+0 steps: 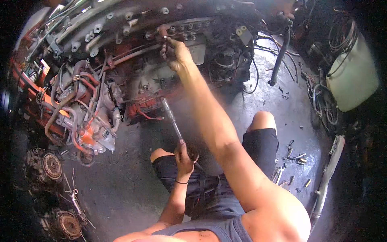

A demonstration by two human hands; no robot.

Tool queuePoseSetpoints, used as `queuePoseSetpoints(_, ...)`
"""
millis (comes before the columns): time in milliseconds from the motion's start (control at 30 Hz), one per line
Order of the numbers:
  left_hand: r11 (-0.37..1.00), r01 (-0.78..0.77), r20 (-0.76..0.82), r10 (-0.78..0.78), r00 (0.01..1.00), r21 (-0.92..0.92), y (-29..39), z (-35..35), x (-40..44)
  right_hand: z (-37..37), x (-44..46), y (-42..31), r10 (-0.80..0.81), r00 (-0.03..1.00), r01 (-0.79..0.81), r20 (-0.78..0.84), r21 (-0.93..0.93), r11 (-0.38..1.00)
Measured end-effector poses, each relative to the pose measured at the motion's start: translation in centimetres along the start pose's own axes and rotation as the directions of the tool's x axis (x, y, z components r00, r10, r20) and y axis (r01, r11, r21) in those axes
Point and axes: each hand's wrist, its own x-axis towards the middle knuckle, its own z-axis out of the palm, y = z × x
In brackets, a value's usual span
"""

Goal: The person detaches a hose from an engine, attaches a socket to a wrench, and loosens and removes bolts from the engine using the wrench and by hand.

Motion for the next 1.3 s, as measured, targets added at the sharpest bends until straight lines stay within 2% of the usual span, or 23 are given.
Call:
queuePoseSetpoints(33, 1.000, -0.007, -0.081, 0.009, 0.997, 0.021, 1.3, 0.4, -0.2, -0.6, 0.3, 0.0, 0.012, 0.999, -0.015, 0.046, 0.053, 0.998)
queuePoseSetpoints(100, 0.999, -0.013, -0.141, 0.019, 0.990, 0.042, 3.0, 0.5, -0.3, -0.4, -0.2, 0.1, 0.002, 0.999, -0.002, 0.045, 0.008, 1.000)
queuePoseSetpoints(133, 0.958, 0.112, -0.065, -0.134, 0.989, -0.263, 3.6, 0.2, -0.1, 0.1, -0.4, 0.1, 0.005, 0.998, -0.003, 0.056, -0.039, 0.999)
queuePoseSetpoints(167, 0.811, 0.248, 0.053, -0.260, 0.964, -0.529, 3.9, -0.1, -0.1, 1.3, -1.2, 0.0, -0.007, 1.000, 0.007, 0.000, 0.016, 1.000)
queuePoseSetpoints(200, 0.810, 0.257, 0.068, -0.261, 0.963, -0.527, 3.9, -0.2, -0.3, 1.5, -0.7, 0.0, 0.015, 0.998, -0.019, 0.069, 0.052, 0.998)
queuePoseSetpoints(267, 0.788, 0.275, 0.112, -0.256, 0.960, -0.551, 4.1, -0.3, -0.5, 1.4, -0.6, 0.7, -0.040, 0.998, 0.045, -0.042, 0.130, 0.991)
queuePoseSetpoints(333, 0.787, 0.297, 0.094, -0.295, 0.951, -0.540, 4.8, -0.1, -0.7, 0.8, 0.2, 1.2, -0.105, 0.992, 0.113, -0.075, 0.102, 0.988)
queuePoseSetpoints(433, 0.790, 0.314, 0.096, -0.312, 0.945, -0.526, 4.9, -0.3, -1.0, 0.3, 0.0, 1.2, -0.042, 0.998, 0.051, -0.052, 0.177, 0.983)
queuePoseSetpoints(500, 0.796, 0.306, 0.121, -0.286, 0.951, -0.522, 4.3, -0.4, -1.2, 0.8, -0.5, 1.1, 0.008, 1.000, -0.006, -0.024, 0.087, 0.996)
queuePoseSetpoints(533, 0.865, 0.282, 0.082, -0.273, 0.959, -0.416, 3.1, -0.3, -1.4, 0.4, -0.3, 1.3, 0.035, 0.999, -0.035, -0.014, 0.042, 0.999)
queuePoseSetpoints(600, 0.920, 0.251, 0.041, -0.251, 0.967, -0.299, 0.7, -0.3, -2.1, -0.5, 1.4, 1.7, 0.018, 0.999, -0.024, 0.048, 0.121, 0.992)
queuePoseSetpoints(700, 0.957, 0.150, -0.006, -0.157, 0.988, -0.247, 0.0, -0.3, -2.8, -1.0, 2.3, 2.0, -0.006, 0.991, -0.028, 0.132, 0.253, 0.967)
queuePoseSetpoints(767, 0.835, 0.324, 0.141, -0.292, 0.946, -0.444, 3.3, -0.5, -1.9, 0.2, 0.5, 1.3, -0.012, 0.999, 0.004, 0.032, 0.227, 0.974)
queuePoseSetpoints(900, 0.892, 0.265, 0.069, -0.258, 0.964, -0.367, 2.8, 0.1, -1.8, 1.6, -1.6, 0.3, -0.034, 0.999, 0.040, -0.042, 0.143, 0.989)
queuePoseSetpoints(967, 0.898, 0.263, 0.101, -0.242, 0.965, -0.354, 3.3, -0.1, -1.6, 1.7, -1.1, 0.3, 0.054, 0.997, -0.058, 0.053, 0.073, 0.996)
queuePoseSetpoints(1067, 0.868, 0.302, 0.074, -0.298, 0.952, -0.393, 4.7, 0.5, -1.4, 1.6, -0.6, 0.5, 0.012, 0.999, -0.004, -0.052, 0.147, 0.989)
queuePoseSetpoints(1100, 0.885, 0.287, 0.110, -0.265, 0.958, -0.366, 4.6, 0.3, -1.6, 1.7, -1.2, 0.4, -0.048, 0.998, 0.050, -0.036, 0.058, 0.997)
queuePoseSetpoints(1133, 0.906, 0.255, 0.137, -0.221, 0.966, -0.337, 4.3, 0.0, -1.9, 0.2, 1.4, 1.4, -0.086, 0.993, 0.085, 0.075, 0.019, 0.996)
queuePoseSetpoints(1167, 0.914, 0.291, 0.076, -0.281, 0.957, -0.283, 4.0, 0.2, -1.7, 0.9, 0.4, 1.3, -0.026, 0.999, 0.027, -0.021, 0.021, 0.999)
queuePoseSetpoints(1200, 0.874, 0.303, 0.102, -0.286, 0.953, -0.379, 4.5, 0.3, -1.9, 1.8, -0.4, 1.3, -0.012, 0.996, 0.010, -0.085, -0.034, 0.999)
queuePoseSetpoints(1233, 0.973, 0.130, 0.045, -0.123, 0.991, -0.193, 0.3, 0.5, -2.8, 2.2, -1.0, 1.2, -0.036, 0.999, 0.035, -0.035, -0.022, 0.999)
queuePoseSetpoints(1267, 0.995, 0.042, 0.034, -0.039, 0.999, -0.091, -0.6, 0.5, -2.6, 2.7, -2.1, 0.4, 0.092, 0.996, -0.092, 0.008, 0.073, 0.993)
queuePoseSetpoints(1300, 0.999, -0.046, 0.022, 0.046, 0.999, 0.014, -1.5, 0.5, -2.4, 2.0, -0.8, 0.7, 0.087, 0.994, -0.094, 0.064, 0.129, 0.987)
